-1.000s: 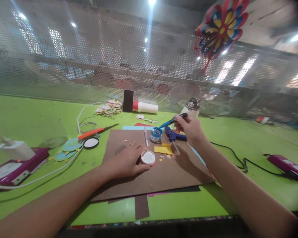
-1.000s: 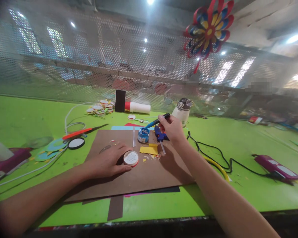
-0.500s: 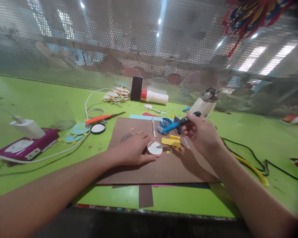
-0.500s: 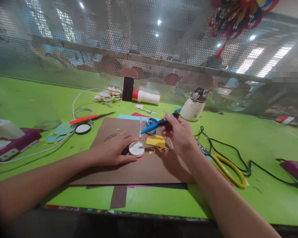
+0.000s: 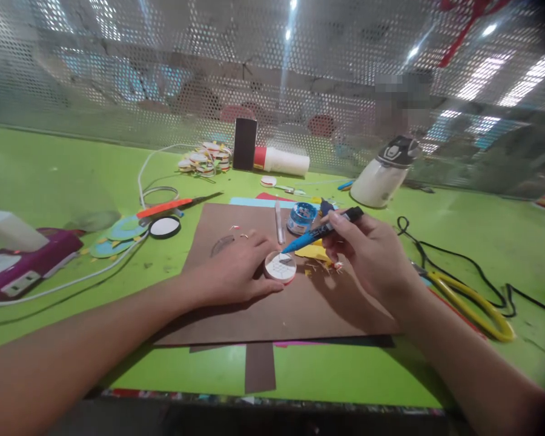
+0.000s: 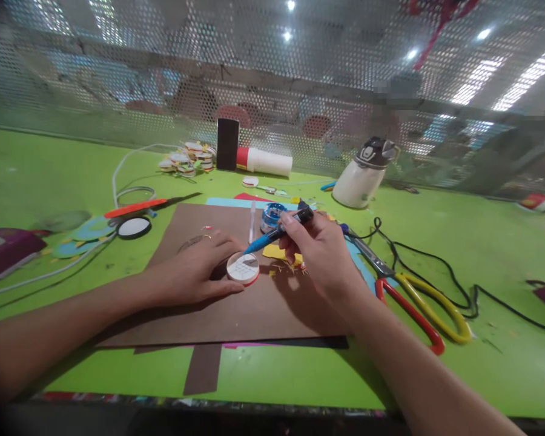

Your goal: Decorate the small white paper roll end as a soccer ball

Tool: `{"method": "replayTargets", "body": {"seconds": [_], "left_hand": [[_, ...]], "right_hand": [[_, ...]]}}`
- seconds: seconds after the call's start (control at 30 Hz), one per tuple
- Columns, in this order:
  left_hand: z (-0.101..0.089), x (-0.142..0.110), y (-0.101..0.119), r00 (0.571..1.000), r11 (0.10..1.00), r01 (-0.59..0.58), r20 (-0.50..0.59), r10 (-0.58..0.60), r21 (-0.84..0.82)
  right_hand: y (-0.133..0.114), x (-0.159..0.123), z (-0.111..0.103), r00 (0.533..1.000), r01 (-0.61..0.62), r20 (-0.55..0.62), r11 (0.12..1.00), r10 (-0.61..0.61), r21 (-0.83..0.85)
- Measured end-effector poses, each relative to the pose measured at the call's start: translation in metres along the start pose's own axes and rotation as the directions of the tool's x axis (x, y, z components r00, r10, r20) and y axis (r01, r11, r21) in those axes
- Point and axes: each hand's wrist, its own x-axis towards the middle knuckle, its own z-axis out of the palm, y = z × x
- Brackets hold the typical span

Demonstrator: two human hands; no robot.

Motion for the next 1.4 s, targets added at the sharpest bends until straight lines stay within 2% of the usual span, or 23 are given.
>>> {"method": "replayTargets", "body": {"seconds": [0.2, 0.53, 0.87, 1.4], "left_hand": [[0.001, 0.0, -0.001, 1.0, 0.999, 0.011, -0.022, -0.012, -0.046], [-0.008, 0.001, 0.003, 0.998, 0.993, 0.059, 0.031, -0.056, -0.105], [-0.005, 0.001, -0.001, 0.999, 0.993, 0.046, -0.01, -0.048, -0.107], [-0.001, 0.002, 0.005, 0.994, 0.993, 0.098, -0.04, -0.101, -0.072]], "right_hand": [[0.0, -0.003, 0.001, 0.996, 0.083, 0.024, 0.996, -0.082, -0.042], [-0.008, -0.012, 0.008, 0.986, 0.162, 0.006, 0.964, -0.165, -0.21], [-0.011, -0.019, 0.012, 0.958, 0.287, 0.093, 0.92, -0.272, -0.267], [-0.011, -0.021, 0.014, 0.955, 0.296, 0.117, 0.895, -0.272, -0.333]]}}
